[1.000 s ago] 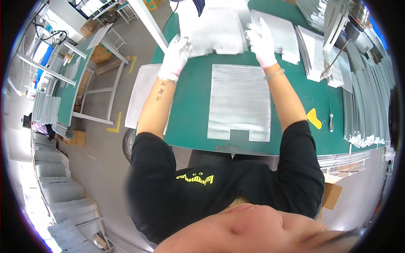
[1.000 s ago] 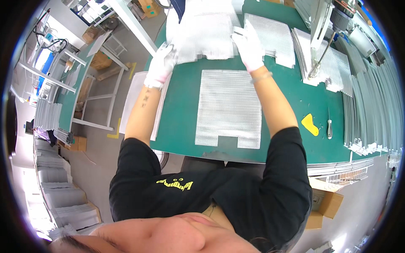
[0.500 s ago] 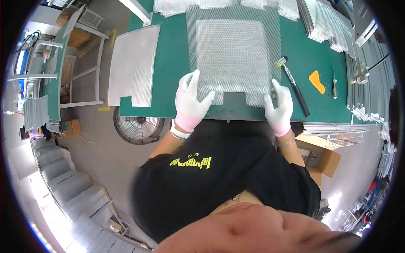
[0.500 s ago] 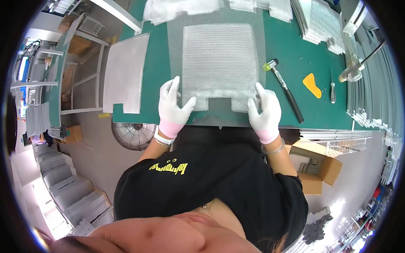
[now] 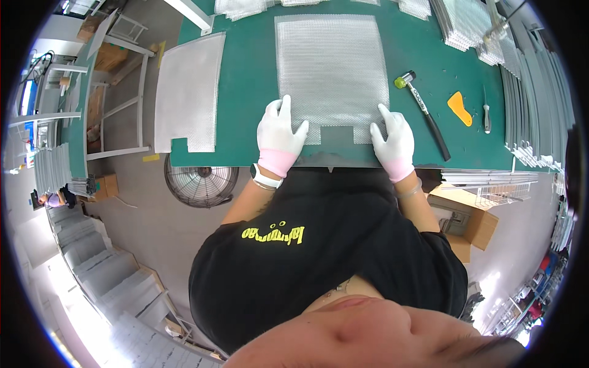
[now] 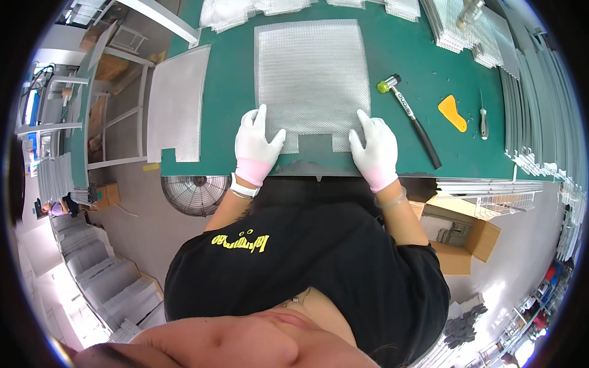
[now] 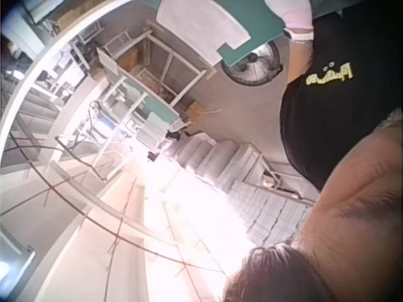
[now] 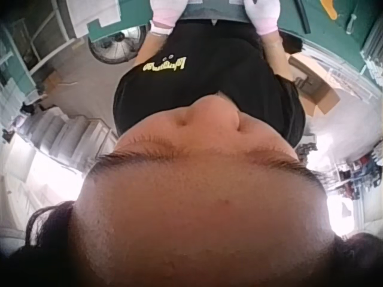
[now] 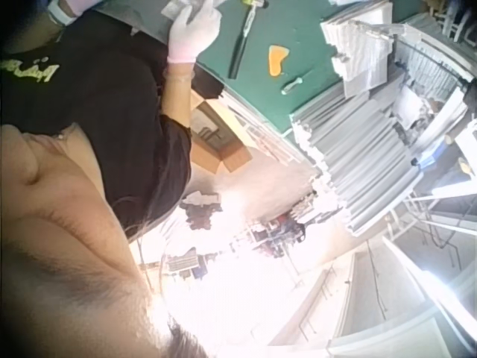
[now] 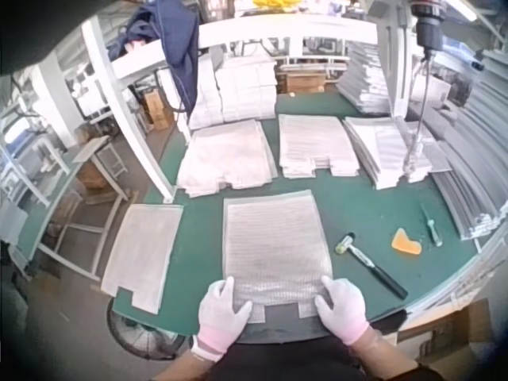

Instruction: The person assembles air filters by placing a mesh sheet on a workbench, adding a plastic frame, and securing it with a hammer. They repeat this process for multiple units, handling mesh sheets, frames, and plastic clips.

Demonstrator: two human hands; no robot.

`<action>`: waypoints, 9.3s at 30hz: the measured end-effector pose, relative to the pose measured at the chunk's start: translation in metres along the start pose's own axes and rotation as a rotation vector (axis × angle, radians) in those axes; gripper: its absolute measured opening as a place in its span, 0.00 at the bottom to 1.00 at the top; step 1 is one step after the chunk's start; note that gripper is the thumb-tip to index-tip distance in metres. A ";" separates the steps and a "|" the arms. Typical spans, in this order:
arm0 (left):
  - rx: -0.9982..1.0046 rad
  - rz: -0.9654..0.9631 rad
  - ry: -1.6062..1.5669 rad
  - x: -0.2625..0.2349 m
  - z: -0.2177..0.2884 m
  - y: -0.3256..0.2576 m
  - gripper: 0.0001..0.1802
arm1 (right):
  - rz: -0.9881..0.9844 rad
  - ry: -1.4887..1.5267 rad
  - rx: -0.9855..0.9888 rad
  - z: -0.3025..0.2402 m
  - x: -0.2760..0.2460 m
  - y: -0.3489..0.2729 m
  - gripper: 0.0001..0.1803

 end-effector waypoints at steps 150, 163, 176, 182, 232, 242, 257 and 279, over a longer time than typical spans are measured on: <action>0.057 -0.023 -1.497 0.087 0.088 0.138 0.32 | 0.529 -0.542 -0.203 0.040 -0.131 0.048 0.17; 0.033 0.119 -1.653 0.022 0.165 0.149 0.48 | 0.832 -0.692 -0.295 0.048 -0.174 0.015 0.19; -0.012 -0.113 -1.423 0.168 0.266 0.343 0.33 | 0.467 -0.809 0.021 0.193 -0.175 0.114 0.18; -0.267 -0.373 -1.510 0.183 0.237 0.333 0.32 | 0.643 -0.420 -0.078 0.178 -0.176 0.118 0.17; -0.130 0.025 -0.120 -0.001 -0.013 -0.005 0.36 | -0.051 0.040 0.198 -0.004 -0.011 -0.005 0.26; -0.168 -0.047 -0.097 0.003 -0.018 -0.007 0.39 | -0.070 -0.059 0.156 0.002 0.001 -0.007 0.26; 0.237 -0.013 0.090 0.010 -0.031 0.010 0.41 | -0.092 -0.245 0.231 0.008 -0.018 -0.006 0.28; 0.863 -0.195 0.079 0.085 0.224 0.012 0.33 | -0.018 -0.175 1.559 0.377 -0.059 -0.488 0.27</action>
Point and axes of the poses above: each hand's wrist, its own y-axis towards the middle knuckle, its own x-axis out of the palm, z = x × y, the point moved 4 cm from there along y, towards the middle knuckle, and after that the axes turned 7 degrees about x, right-handed, at the moved point
